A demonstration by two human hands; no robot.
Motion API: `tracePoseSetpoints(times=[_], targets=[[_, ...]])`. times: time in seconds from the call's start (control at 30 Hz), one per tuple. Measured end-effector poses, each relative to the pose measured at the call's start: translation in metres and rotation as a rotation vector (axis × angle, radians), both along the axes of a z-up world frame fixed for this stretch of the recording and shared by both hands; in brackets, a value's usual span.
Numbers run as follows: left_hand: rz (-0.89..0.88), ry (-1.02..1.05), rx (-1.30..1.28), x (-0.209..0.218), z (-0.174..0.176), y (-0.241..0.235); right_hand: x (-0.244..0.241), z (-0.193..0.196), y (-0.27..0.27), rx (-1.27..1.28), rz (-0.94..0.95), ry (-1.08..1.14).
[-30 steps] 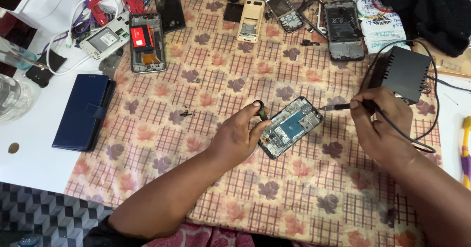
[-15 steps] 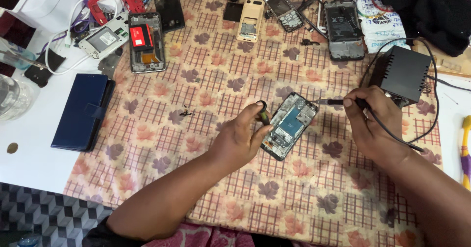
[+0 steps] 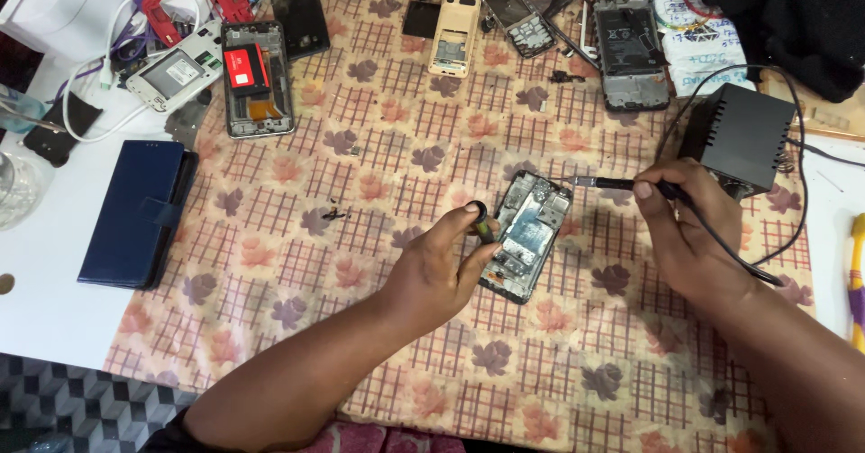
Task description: The person uses a soldering iron to work on the motherboard of a disassembled mobile phone. They hold the phone with one hand and apply the soldering iron to various points on the circuit board with the other hand.
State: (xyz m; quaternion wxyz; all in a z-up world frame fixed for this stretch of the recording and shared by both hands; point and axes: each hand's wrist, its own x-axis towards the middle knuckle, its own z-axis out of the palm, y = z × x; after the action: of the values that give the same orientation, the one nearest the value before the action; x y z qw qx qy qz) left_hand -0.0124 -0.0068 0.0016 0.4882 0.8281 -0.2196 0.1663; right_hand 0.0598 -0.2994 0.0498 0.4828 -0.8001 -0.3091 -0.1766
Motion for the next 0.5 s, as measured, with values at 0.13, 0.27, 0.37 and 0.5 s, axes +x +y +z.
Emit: tracePoseSetpoints(times=[0.13, 0.27, 0.37, 0.5], targets=[[-0.027, -0.237, -0.043, 0.005, -0.004, 0.001, -0.002, -0.003, -0.001, -0.057, -0.048, 0.012], [-0.093, -0.093, -0.119, 0.002, -0.006, -0.002, -0.002, -0.006, 0.0, -0.068, -0.087, 0.04], [-0.055, -0.048, -0.067, -0.001, -0.003, -0.002, -0.001, -0.006, -0.001, -0.072, -0.08, 0.001], [-0.042, -0.229, -0.11, 0.008, 0.005, -0.002, 0.0, -0.005, -0.002, -0.058, -0.08, 0.003]])
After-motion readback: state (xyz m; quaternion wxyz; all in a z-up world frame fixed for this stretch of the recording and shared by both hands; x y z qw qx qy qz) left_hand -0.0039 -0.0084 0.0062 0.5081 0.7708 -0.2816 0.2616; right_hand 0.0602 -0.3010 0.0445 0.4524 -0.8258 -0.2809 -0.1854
